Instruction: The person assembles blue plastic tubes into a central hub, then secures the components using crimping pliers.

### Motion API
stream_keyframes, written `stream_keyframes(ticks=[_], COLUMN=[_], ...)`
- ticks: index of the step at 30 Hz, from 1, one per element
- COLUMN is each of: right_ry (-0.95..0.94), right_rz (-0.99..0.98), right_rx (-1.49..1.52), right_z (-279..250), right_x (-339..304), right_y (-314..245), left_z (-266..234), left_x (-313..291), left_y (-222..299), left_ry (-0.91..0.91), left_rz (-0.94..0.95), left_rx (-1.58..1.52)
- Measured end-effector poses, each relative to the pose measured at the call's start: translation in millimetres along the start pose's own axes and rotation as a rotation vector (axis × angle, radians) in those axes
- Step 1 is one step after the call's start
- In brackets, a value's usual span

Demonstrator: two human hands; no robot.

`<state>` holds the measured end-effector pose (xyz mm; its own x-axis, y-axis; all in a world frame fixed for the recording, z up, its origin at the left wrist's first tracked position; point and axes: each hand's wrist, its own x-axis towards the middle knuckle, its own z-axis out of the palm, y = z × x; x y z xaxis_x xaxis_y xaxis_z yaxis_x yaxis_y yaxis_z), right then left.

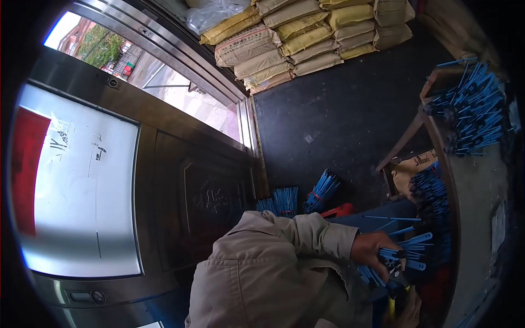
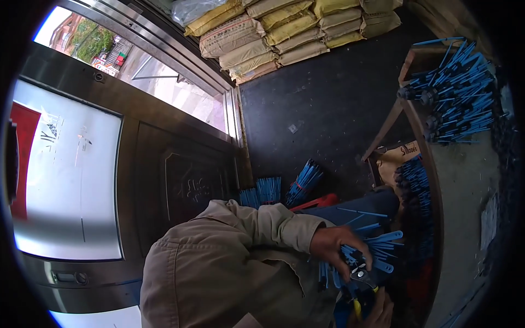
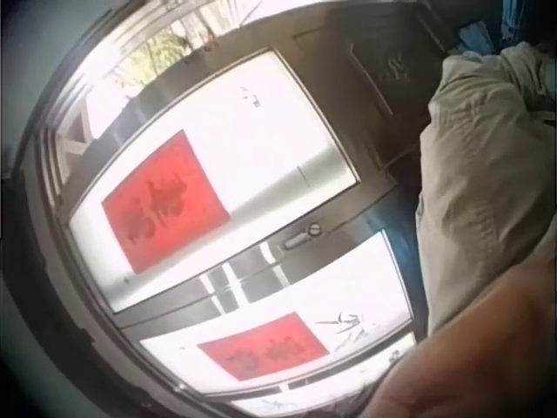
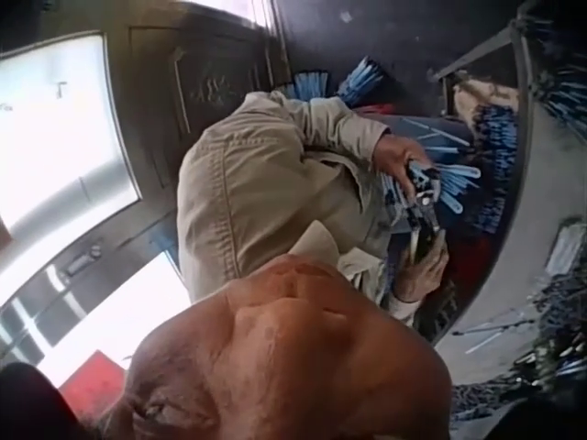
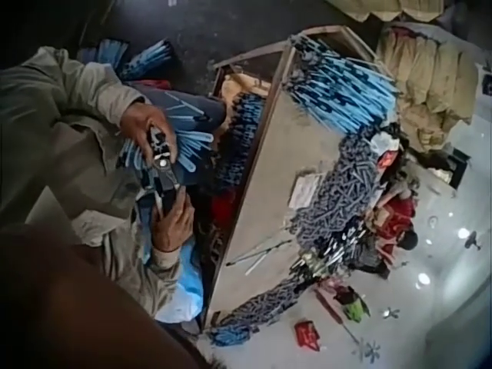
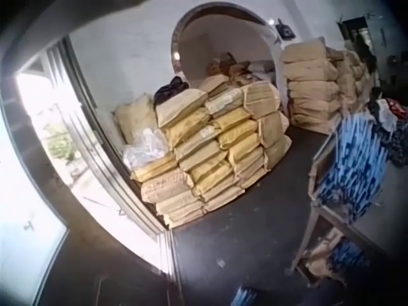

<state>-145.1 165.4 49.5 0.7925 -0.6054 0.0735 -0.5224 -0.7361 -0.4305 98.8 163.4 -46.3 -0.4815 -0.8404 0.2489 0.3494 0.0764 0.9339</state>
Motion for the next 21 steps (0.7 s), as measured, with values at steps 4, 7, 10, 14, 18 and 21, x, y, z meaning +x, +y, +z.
stream_keyframes(ticks=[4,7,10,14,18,21], right_ry=[-0.165,-0.666,-0.391,-0.113,-0.065,-0.486], right_rz=[0.076,0.327,0.07,-0.094,0.247,0.236], right_rx=[0.18,1.026,0.731,0.416,-0.074,0.685], right_z=[7,8,10,6,10,-12], right_x=[-24,-44,-30,-17,-12,-4], right_y=[38,74,55,20,-7,30], left_z=[-3,1,2,-2,-10,-22], left_x=[0,0,-5,-2,1,-1], left_y=[13,10,3,-3,-5,24], left_ry=[-0.003,-0.061,-0.111,-0.05,-0.007,-0.092], left_rz=[-0.023,-0.012,0.003,-0.001,0.068,-0.045], left_rx=[-0.003,-0.012,-0.018,-0.026,0.101,0.177])
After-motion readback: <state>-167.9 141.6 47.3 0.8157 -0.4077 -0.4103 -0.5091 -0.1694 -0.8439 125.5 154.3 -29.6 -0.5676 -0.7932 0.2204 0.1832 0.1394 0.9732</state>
